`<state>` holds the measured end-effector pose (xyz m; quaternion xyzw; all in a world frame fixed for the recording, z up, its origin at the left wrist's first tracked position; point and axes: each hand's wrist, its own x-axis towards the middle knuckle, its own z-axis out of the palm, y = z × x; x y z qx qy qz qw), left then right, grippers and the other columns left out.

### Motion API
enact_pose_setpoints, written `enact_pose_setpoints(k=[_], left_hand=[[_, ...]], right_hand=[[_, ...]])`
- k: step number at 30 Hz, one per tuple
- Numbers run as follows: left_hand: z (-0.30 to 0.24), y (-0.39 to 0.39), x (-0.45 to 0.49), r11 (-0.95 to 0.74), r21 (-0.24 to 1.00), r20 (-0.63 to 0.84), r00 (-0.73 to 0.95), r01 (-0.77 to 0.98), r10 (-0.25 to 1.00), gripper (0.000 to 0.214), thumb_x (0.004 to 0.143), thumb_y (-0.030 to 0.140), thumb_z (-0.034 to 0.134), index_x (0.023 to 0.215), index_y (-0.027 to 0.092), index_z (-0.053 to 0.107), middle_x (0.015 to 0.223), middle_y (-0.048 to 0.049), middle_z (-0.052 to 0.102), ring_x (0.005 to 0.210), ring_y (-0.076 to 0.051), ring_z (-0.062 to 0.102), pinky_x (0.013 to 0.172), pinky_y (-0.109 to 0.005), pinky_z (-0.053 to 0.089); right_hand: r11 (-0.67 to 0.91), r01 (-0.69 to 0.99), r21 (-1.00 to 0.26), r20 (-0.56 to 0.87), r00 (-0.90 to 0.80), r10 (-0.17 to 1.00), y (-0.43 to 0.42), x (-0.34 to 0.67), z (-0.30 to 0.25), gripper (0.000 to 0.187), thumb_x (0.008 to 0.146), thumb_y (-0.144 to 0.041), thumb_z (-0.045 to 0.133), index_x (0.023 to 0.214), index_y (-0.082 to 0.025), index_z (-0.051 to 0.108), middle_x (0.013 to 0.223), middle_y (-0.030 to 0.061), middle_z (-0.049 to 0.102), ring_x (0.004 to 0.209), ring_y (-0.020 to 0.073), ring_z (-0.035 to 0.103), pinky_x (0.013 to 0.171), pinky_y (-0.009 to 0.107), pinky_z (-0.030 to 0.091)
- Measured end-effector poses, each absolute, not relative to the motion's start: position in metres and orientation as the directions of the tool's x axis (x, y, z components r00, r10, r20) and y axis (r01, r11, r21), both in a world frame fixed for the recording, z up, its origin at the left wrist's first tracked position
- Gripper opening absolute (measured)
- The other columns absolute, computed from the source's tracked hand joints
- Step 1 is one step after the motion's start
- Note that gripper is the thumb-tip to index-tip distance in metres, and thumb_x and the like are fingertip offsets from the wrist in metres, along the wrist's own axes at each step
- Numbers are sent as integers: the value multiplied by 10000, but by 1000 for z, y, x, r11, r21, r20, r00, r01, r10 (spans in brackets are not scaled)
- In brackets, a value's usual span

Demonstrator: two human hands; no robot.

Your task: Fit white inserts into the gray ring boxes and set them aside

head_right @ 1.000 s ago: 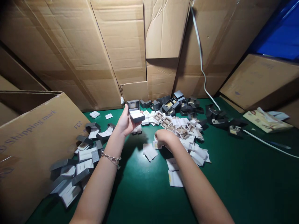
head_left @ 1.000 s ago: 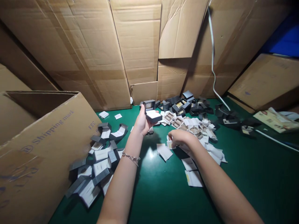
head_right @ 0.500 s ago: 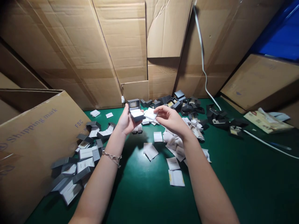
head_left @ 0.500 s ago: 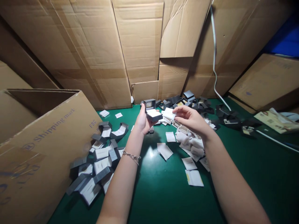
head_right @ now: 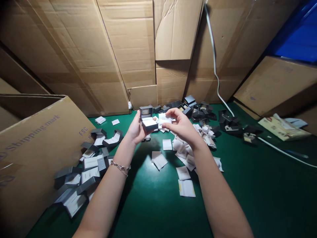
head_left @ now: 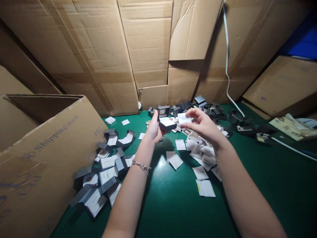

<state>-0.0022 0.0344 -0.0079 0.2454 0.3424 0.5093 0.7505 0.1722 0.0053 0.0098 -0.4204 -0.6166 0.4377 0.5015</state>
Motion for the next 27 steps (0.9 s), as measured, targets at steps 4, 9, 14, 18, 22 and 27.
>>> enact_pose_setpoints(k=[4, 9, 14, 18, 22, 27], left_hand=[[-6, 33, -1, 372, 722, -285, 239, -584, 928, 582, 938, 560, 270, 1237, 154, 561, 786, -78, 696, 665, -170, 653, 659, -295, 527], [-3, 30, 2, 384, 713, -274, 271, -587, 923, 578, 954, 524, 247, 1228, 122, 559, 767, -82, 701, 628, -162, 659, 621, -281, 536], [-3, 27, 7, 439, 672, -305, 318, -596, 898, 574, 950, 524, 276, 1166, 95, 588, 753, -89, 704, 622, -166, 661, 574, -262, 525], [-7, 27, 12, 459, 681, -316, 336, -571, 887, 565, 942, 540, 291, 1166, 127, 603, 822, -95, 716, 659, -173, 667, 568, -259, 510], [-8, 24, 17, 474, 697, -314, 365, -538, 877, 568, 940, 546, 281, 1193, 152, 601, 911, -112, 718, 759, -202, 682, 636, -286, 521], [-5, 20, 22, 499, 649, -282, 428, -574, 859, 524, 956, 491, 293, 1204, 144, 597, 975, -124, 713, 871, -225, 681, 787, -350, 527]], right_hand=[[299, 96, -949, 285, -135, 949, 7, 172, 10, 357, 653, -316, 742, 918, -236, 516, 892, -2, 575, 705, 142, 607, 672, 308, 541], [284, 87, -955, 278, -70, 958, 10, 174, 6, 539, 627, -256, 724, 1079, -258, 431, 852, -11, 599, 721, 152, 626, 677, 304, 532], [338, 199, -920, 337, -37, 941, 10, 174, 6, 398, 625, -262, 719, 953, -226, 495, 790, -11, 613, 702, 156, 617, 642, 291, 510], [433, 375, -820, 456, -29, 889, 6, 172, 9, 170, 707, -259, 646, 862, -193, 623, 817, 21, 657, 722, 167, 616, 673, 315, 509], [543, 551, -633, 611, -75, 788, 5, 170, 10, 214, 768, -187, 560, 928, -205, 701, 881, 35, 690, 738, 168, 626, 692, 320, 517], [640, 617, -458, 696, -200, 690, 7, 165, 4, 322, 804, -114, 481, 1028, -212, 691, 951, 57, 693, 823, 183, 642, 740, 328, 531]])
